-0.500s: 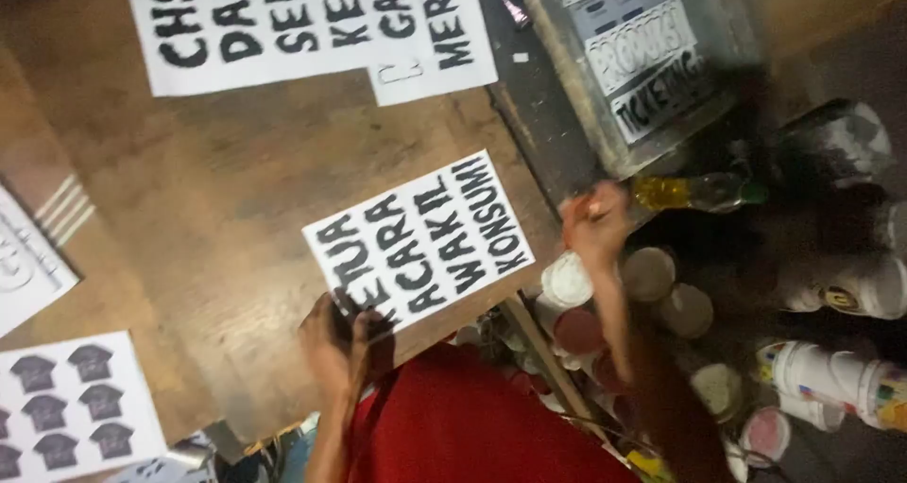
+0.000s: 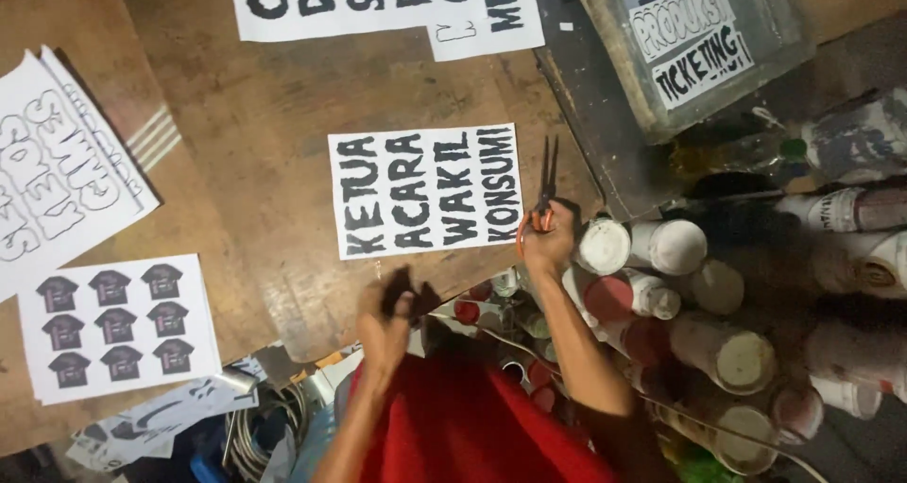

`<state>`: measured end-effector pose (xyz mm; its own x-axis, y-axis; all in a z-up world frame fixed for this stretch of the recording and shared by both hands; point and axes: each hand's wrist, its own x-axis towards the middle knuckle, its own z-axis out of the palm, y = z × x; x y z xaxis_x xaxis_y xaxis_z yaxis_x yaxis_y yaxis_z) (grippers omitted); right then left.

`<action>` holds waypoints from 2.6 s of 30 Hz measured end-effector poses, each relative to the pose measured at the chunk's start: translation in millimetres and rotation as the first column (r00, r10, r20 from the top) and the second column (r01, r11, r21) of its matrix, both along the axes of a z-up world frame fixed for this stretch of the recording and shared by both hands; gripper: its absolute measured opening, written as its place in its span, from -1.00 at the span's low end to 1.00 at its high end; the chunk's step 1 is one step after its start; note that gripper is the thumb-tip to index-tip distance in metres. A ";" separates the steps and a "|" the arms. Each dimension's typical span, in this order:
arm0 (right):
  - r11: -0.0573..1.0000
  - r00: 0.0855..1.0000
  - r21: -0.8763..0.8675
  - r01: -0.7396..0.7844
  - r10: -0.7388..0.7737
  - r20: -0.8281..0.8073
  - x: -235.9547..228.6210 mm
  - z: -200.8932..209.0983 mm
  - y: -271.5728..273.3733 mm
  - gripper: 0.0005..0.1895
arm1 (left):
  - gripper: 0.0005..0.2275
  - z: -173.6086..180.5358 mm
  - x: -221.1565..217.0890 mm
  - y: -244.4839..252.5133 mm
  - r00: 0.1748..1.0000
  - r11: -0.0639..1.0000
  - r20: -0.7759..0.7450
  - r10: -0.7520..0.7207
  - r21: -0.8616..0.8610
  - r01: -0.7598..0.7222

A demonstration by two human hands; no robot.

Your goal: The person uses scissors to cut out printed words from a sheet of paper on a wooden table. They separate the words 'KETUA', 'ACARA', and 'WAKIL' and place them on a nearby surface. The person then picks up another sheet of paper with printed text.

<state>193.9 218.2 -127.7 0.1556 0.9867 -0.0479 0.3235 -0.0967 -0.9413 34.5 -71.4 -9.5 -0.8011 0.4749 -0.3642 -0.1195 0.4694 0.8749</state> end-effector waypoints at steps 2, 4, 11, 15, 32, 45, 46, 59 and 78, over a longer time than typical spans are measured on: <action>0.999 0.988 -0.033 0.005 0.000 0.156 0.9 -30.9 7.3 -0.51 | -0.65 20.0 17.7 16.9 0.989 0.998 0.145 -0.024 0.064 0.015; 0.998 0.950 -0.061 0.021 -0.001 0.312 0.6 2.5 -22.0 -0.53 | -0.68 3.2 38.7 23.2 0.956 0.991 0.287 -0.063 0.131 0.026; 0.985 0.909 0.162 -0.051 -0.021 0.417 -6.8 18.4 -50.6 -0.40 | -0.67 -19.0 64.9 41.1 0.883 0.979 0.458 -0.107 0.201 0.015; 0.997 0.950 0.041 0.063 -0.072 0.303 -16.3 14.5 -46.3 -0.33 | -0.66 -26.4 68.0 60.2 0.791 0.987 0.609 -0.064 0.157 -0.041; 0.934 0.986 -0.336 -0.119 0.071 -0.154 -6.3 130.9 -65.9 -0.48 | -0.58 -33.1 12.7 123.4 0.751 0.888 0.544 0.374 0.023 -0.459; 0.546 0.859 -0.703 -0.455 0.062 -0.508 53.3 69.9 -190.4 -0.70 | -0.57 -37.1 22.2 122.6 0.822 0.885 0.429 0.376 0.097 -0.456; 0.547 0.859 -0.704 -0.453 0.059 -0.508 51.8 67.3 -187.4 -0.70 | -0.57 -38.6 23.2 122.2 0.823 0.886 0.428 0.374 0.096 -0.453; 0.561 0.859 -0.683 -0.468 0.107 -0.501 32.1 76.8 -174.1 -0.71 | -0.56 -34.9 24.9 122.8 0.831 0.892 0.405 0.383 0.071 -0.446; 0.656 0.894 -0.652 -0.381 0.081 -0.442 31.5 68.2 -165.8 -0.66 | -0.57 -24.8 25.0 122.0 0.835 0.906 0.407 0.371 0.041 -0.422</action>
